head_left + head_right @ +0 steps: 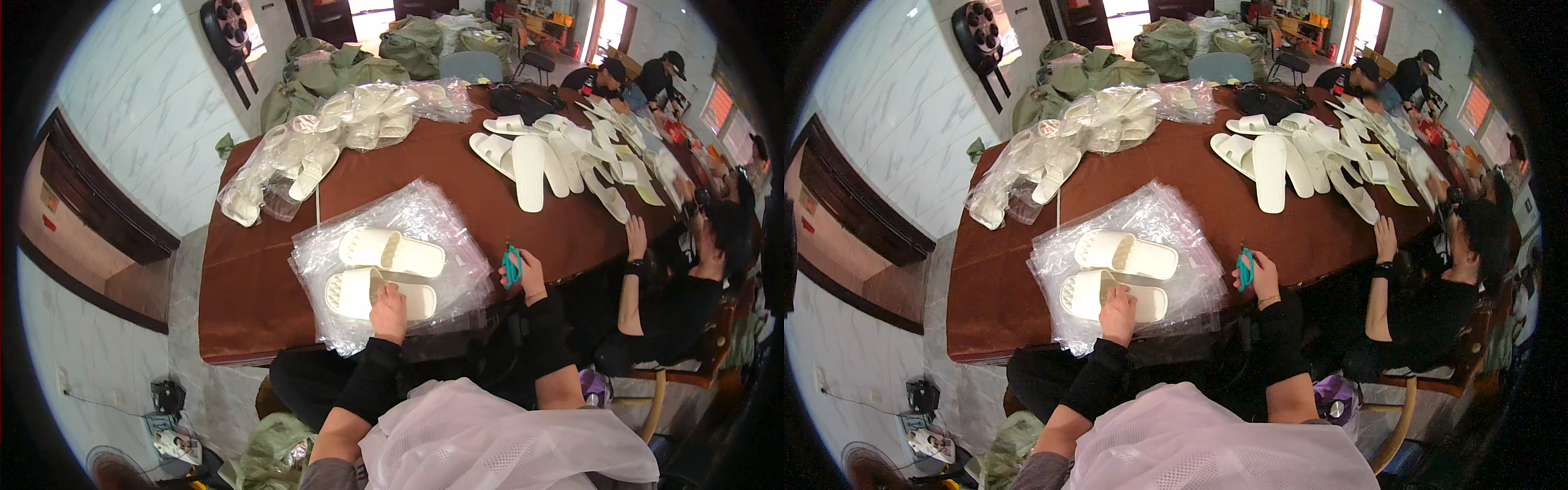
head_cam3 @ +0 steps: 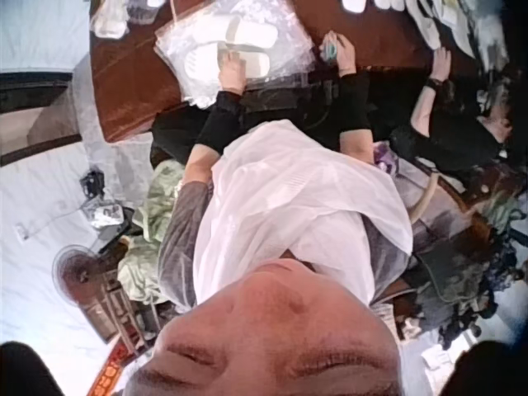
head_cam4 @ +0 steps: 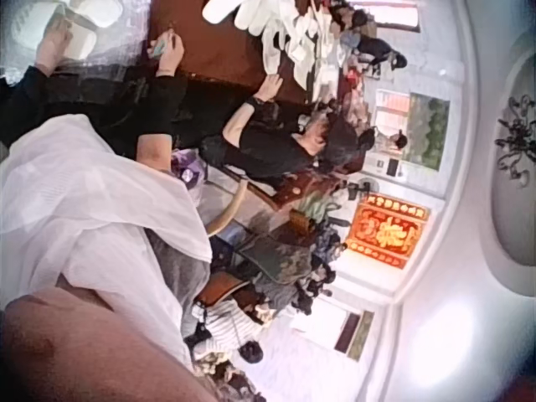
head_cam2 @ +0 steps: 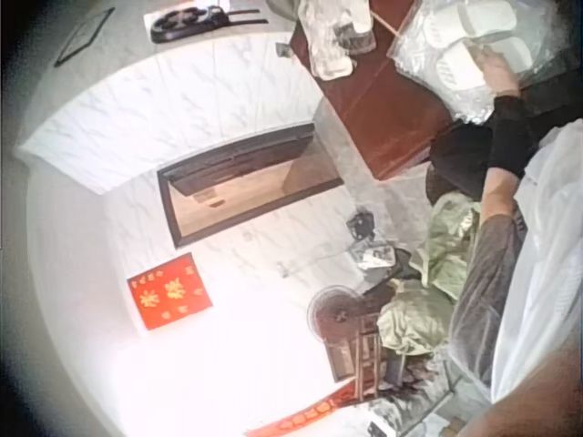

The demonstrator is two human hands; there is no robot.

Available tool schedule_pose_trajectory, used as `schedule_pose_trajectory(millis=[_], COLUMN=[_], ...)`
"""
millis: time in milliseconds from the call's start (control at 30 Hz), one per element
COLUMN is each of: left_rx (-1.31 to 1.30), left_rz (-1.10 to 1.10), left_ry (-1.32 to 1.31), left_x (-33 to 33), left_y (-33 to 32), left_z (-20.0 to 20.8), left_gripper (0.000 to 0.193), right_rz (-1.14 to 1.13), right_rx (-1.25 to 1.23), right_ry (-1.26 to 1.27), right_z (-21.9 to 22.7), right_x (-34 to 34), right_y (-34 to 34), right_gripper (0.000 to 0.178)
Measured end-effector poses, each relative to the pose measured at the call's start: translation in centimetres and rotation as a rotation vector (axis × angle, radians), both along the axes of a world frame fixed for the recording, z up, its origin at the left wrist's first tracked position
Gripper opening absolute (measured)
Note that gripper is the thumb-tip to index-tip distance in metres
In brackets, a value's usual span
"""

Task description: Packaging white slippers into clear plastic bags for shipping.

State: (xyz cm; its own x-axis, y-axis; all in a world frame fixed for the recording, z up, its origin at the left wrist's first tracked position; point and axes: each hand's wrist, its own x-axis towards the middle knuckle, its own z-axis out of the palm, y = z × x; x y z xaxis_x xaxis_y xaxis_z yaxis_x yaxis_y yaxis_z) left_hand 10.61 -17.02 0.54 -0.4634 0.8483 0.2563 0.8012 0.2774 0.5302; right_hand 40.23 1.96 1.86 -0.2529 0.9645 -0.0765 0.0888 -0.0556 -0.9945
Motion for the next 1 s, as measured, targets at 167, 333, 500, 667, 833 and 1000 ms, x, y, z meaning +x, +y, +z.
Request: schedule_pose_trajectory(millis=[167,333,500,667,833,1000], left_rx=[0.206,0.263,0.292,0.283,0.257,0.436], left_rz=[-0.016,0.026,0.003,-0.018,-0.083,-0.218], left_ry=[-0.273,-0.9,-0.969,-0.959,-0.964,-1.188], left_x=[0.2,0.1,-1.4,-1.3,-1.6,-3.8], left_y=[0.0,-0.1,-0.6,-0.9,-1.6,-5.8], left_z=[1.5,5.7,6.7,6.7,7.7,14.4], left_gripper=[0.013,0.017,0.02,0.022,0.024,0.026], right_rz=[0.236,0.312,0.379,0.361,0.348,0.284], right_rx=[0.143,0.833,1.121,1.188,1.118,0.957], right_ry=[0.256,-0.637,-0.824,-0.772,-0.783,-0.944], right_z=[4.1,7.1,6.8,6.7,6.0,6.1], right_x=[-3.6,-7.9,-12.4,-16.0,-16.6,-13.9], right_y=[-4.6,-7.3,-8.8,-9.1,-8.1,-4.4], right_gripper=[0.05,0.063,0.065,0.058,0.047,0.04])
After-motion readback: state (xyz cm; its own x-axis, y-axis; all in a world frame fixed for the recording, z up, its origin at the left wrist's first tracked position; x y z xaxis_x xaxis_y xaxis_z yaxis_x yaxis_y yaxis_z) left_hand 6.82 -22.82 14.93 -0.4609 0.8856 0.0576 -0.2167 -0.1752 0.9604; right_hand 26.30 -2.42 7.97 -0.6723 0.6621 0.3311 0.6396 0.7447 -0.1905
